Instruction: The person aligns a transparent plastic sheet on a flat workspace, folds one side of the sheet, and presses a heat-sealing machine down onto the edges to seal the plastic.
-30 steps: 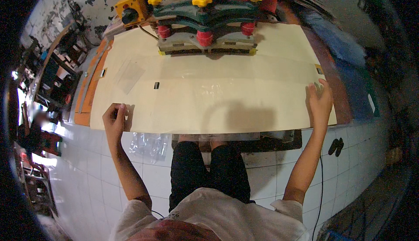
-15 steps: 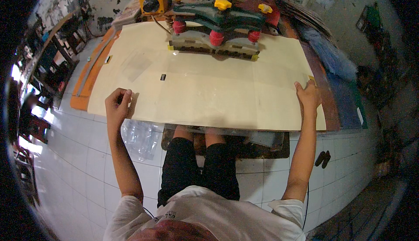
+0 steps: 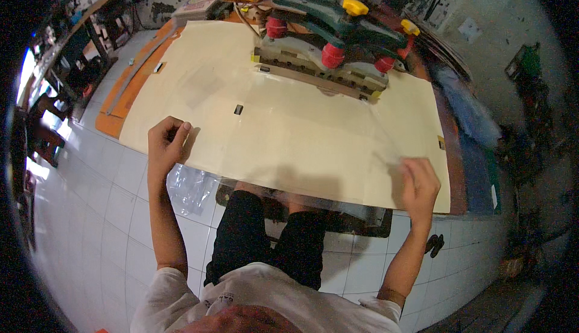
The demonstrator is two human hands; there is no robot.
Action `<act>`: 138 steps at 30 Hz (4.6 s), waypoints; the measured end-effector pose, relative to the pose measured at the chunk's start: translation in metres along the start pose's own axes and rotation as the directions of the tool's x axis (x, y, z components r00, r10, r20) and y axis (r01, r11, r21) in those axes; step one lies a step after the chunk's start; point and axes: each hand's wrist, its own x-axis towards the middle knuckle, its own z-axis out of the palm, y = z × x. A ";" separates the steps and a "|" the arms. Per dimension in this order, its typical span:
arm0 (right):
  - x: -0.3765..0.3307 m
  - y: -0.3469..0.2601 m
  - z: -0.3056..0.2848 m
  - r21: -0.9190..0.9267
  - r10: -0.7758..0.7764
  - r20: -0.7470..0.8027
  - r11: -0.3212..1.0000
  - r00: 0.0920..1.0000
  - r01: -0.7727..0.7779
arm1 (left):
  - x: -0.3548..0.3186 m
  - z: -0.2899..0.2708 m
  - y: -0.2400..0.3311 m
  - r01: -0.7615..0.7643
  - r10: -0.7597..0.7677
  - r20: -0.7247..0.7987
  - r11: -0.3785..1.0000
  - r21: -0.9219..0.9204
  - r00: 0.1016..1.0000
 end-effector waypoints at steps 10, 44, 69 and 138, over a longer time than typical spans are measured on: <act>-0.038 -0.017 -0.024 0.204 -0.163 -0.515 0.930 0.842 0.305 | 0.003 0.002 0.002 0.025 -0.024 0.049 1.000 -0.016 0.998; -0.094 0.117 0.025 0.492 0.612 -0.360 0.766 0.705 -0.414 | -0.081 0.079 0.222 -0.566 0.839 -0.044 0.327 -0.757 0.542; -0.084 0.099 0.023 0.467 0.667 -0.355 0.734 0.655 -0.494 | -0.066 0.073 0.203 -0.447 0.843 0.061 0.343 -0.826 0.535; 0.099 0.086 0.071 -0.149 0.284 0.586 0.958 0.759 -0.244 | 0.003 0.063 0.038 0.021 0.018 0.251 0.988 -0.152 0.968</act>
